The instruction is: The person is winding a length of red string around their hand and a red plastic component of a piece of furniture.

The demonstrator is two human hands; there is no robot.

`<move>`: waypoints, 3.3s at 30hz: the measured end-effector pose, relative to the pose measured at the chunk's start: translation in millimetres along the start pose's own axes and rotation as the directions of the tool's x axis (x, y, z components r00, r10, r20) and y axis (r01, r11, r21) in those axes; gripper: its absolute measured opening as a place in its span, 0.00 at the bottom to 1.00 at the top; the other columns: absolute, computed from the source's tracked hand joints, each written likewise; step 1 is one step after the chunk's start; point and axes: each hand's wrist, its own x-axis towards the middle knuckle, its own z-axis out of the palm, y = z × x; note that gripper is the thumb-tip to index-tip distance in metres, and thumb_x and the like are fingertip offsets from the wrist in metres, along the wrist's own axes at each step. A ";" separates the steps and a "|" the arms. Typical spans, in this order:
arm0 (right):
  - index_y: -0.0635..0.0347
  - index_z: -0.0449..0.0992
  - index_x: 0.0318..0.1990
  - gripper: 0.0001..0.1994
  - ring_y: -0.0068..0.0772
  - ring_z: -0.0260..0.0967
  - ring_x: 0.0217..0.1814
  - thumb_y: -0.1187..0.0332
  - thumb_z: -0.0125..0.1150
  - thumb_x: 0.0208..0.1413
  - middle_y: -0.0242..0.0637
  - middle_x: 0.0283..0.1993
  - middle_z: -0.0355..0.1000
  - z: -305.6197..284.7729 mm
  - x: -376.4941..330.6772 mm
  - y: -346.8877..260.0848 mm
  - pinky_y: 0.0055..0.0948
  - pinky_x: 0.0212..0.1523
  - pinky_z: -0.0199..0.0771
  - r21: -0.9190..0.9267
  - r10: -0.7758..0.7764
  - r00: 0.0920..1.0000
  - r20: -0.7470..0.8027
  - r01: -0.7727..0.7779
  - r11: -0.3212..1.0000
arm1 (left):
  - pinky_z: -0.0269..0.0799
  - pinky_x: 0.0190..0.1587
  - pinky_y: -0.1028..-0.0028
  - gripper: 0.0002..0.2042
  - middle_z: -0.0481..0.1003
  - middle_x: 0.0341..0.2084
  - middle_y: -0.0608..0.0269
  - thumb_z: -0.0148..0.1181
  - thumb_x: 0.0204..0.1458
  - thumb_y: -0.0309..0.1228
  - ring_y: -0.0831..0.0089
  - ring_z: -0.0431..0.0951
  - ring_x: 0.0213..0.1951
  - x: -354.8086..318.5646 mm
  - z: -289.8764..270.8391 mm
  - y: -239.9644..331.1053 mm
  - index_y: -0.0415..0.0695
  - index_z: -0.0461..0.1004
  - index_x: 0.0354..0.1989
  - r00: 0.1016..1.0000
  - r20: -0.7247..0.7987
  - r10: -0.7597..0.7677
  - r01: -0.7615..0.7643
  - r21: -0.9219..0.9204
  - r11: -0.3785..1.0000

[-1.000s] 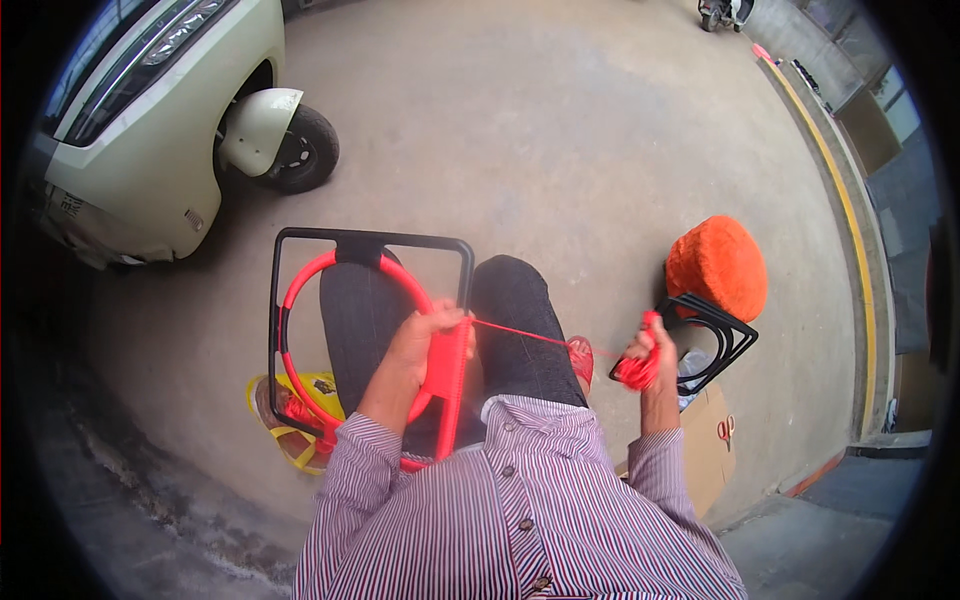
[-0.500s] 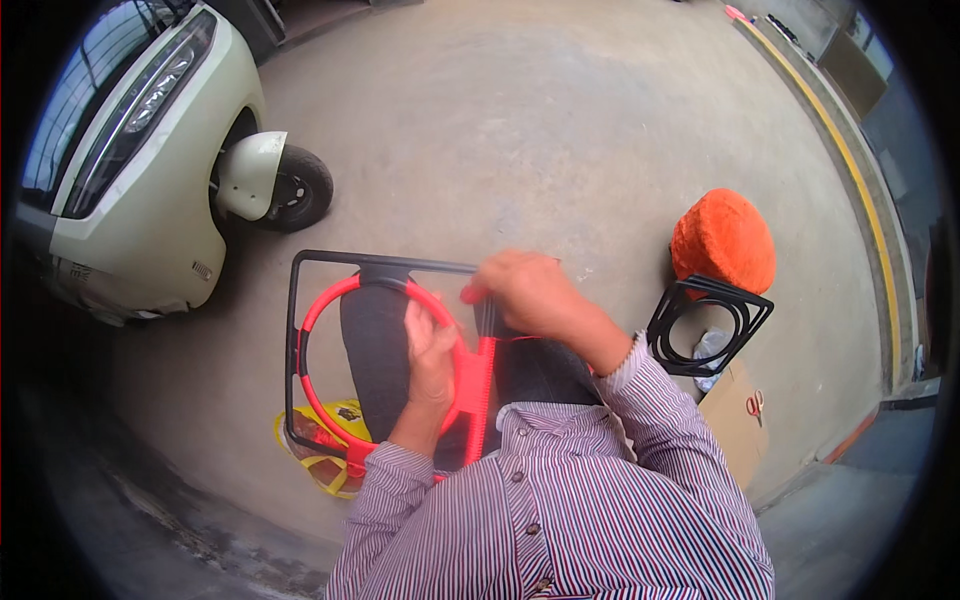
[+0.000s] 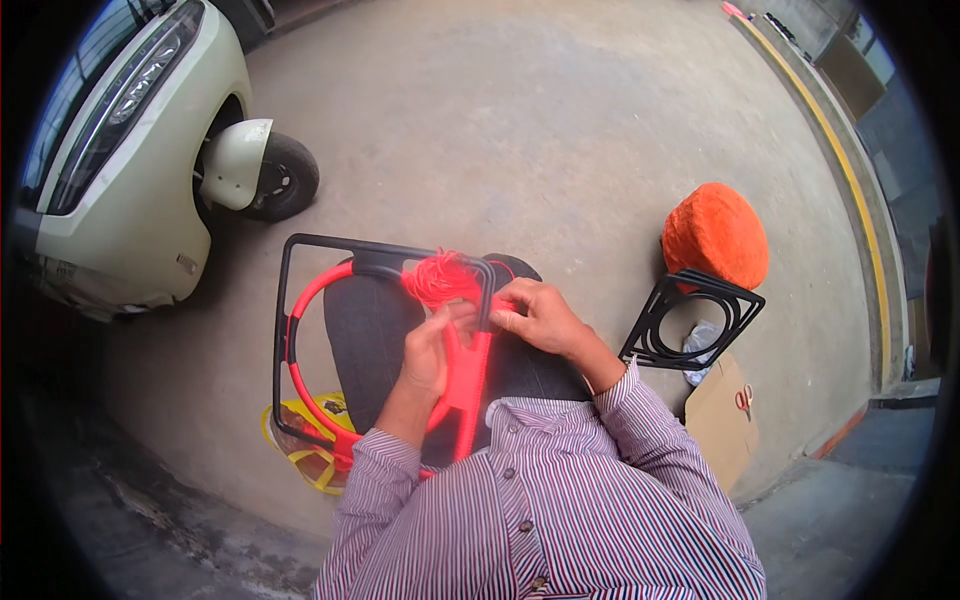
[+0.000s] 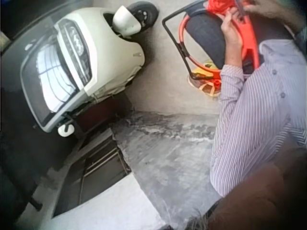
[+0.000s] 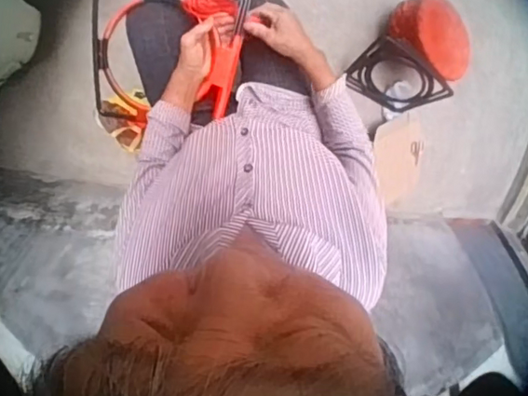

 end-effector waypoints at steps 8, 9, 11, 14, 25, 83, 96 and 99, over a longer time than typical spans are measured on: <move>0.63 0.71 0.36 0.10 0.41 0.73 0.42 0.71 0.59 0.44 0.46 0.37 0.75 -52.7 -44.6 -12.4 0.40 0.58 0.66 0.791 0.045 0.976 -0.214 0.146 0.594 | 0.78 0.33 0.77 0.13 0.78 0.30 0.51 0.59 0.54 0.31 0.68 0.80 0.29 -0.4 4.1 -2.5 0.33 0.73 0.41 0.991 -0.071 -0.114 0.118 0.055 0.991; 0.62 0.69 0.38 0.13 0.43 0.73 0.42 0.71 0.59 0.42 0.47 0.35 0.75 -66.7 -58.8 -15.9 0.43 0.60 0.64 0.896 0.034 0.982 -0.184 0.154 0.416 | 0.78 0.32 0.76 0.11 0.78 0.28 0.51 0.60 0.53 0.29 0.68 0.80 0.28 -1.4 9.6 2.2 0.34 0.73 0.39 0.984 -0.085 -0.159 0.169 0.121 0.978; 0.61 0.66 0.44 0.20 0.38 0.72 0.39 0.66 0.61 0.43 0.46 0.33 0.73 -103.6 -78.3 0.8 0.47 0.52 0.70 0.910 -0.227 0.969 -0.096 0.178 0.376 | 0.78 0.32 0.75 0.10 0.78 0.27 0.51 0.61 0.53 0.28 0.68 0.80 0.27 -8.2 9.4 9.8 0.34 0.73 0.38 0.979 -0.100 -0.177 0.192 0.167 0.967; 0.60 0.66 0.45 0.14 0.25 0.61 0.27 0.65 0.56 0.53 0.33 0.24 0.62 -143.5 -104.2 -6.1 0.34 0.35 0.72 0.914 0.021 0.933 -0.359 0.347 0.210 | 0.79 0.31 0.73 0.09 0.78 0.27 0.51 0.59 0.54 0.27 0.67 0.80 0.26 -9.8 7.1 12.7 0.34 0.73 0.38 0.980 -0.126 -0.152 0.175 0.198 0.964; 0.61 0.68 0.48 0.11 0.22 0.71 0.28 0.69 0.54 0.60 0.30 0.29 0.70 8.3 -38.4 -16.9 0.25 0.30 0.72 0.505 0.201 0.978 0.054 -0.200 0.839 | 0.76 0.31 0.73 0.11 0.77 0.28 0.53 0.61 0.53 0.31 0.68 0.79 0.27 -14.0 11.4 13.6 0.35 0.74 0.39 0.986 -0.089 -0.143 0.158 0.205 0.966; 0.68 0.73 0.44 0.17 0.16 0.59 0.21 0.60 0.53 0.58 0.26 0.22 0.64 -94.3 -79.6 -30.0 0.16 0.22 0.59 0.816 0.286 0.956 -0.067 -0.113 0.567 | 0.47 0.65 0.55 0.31 0.60 0.57 0.42 0.62 0.44 0.28 0.46 0.55 0.61 68.9 67.5 -80.0 0.36 0.59 0.58 0.748 0.415 0.518 -0.378 0.908 -0.181; 0.57 0.79 0.41 0.11 0.47 0.70 0.40 0.70 0.60 0.48 0.44 0.35 0.69 -44.7 -28.5 58.4 0.39 0.41 0.71 -0.440 0.080 0.981 -0.175 -0.151 0.885 | 0.56 0.18 0.79 0.14 0.65 0.12 0.72 0.47 0.62 0.38 0.83 0.61 0.14 104.6 31.8 -28.6 0.41 0.74 0.34 0.953 -0.243 0.183 0.073 0.767 0.637; 0.61 0.78 0.40 0.11 0.48 0.70 0.41 0.71 0.60 0.47 0.45 0.36 0.69 -14.1 1.2 72.4 0.40 0.43 0.71 -0.351 0.047 0.982 -0.184 -0.110 0.930 | 0.64 0.21 0.68 0.21 0.72 0.14 0.58 0.45 0.62 0.46 0.71 0.72 0.17 114.7 18.4 -43.3 0.38 0.73 0.29 0.953 -0.092 0.288 -0.010 0.942 0.335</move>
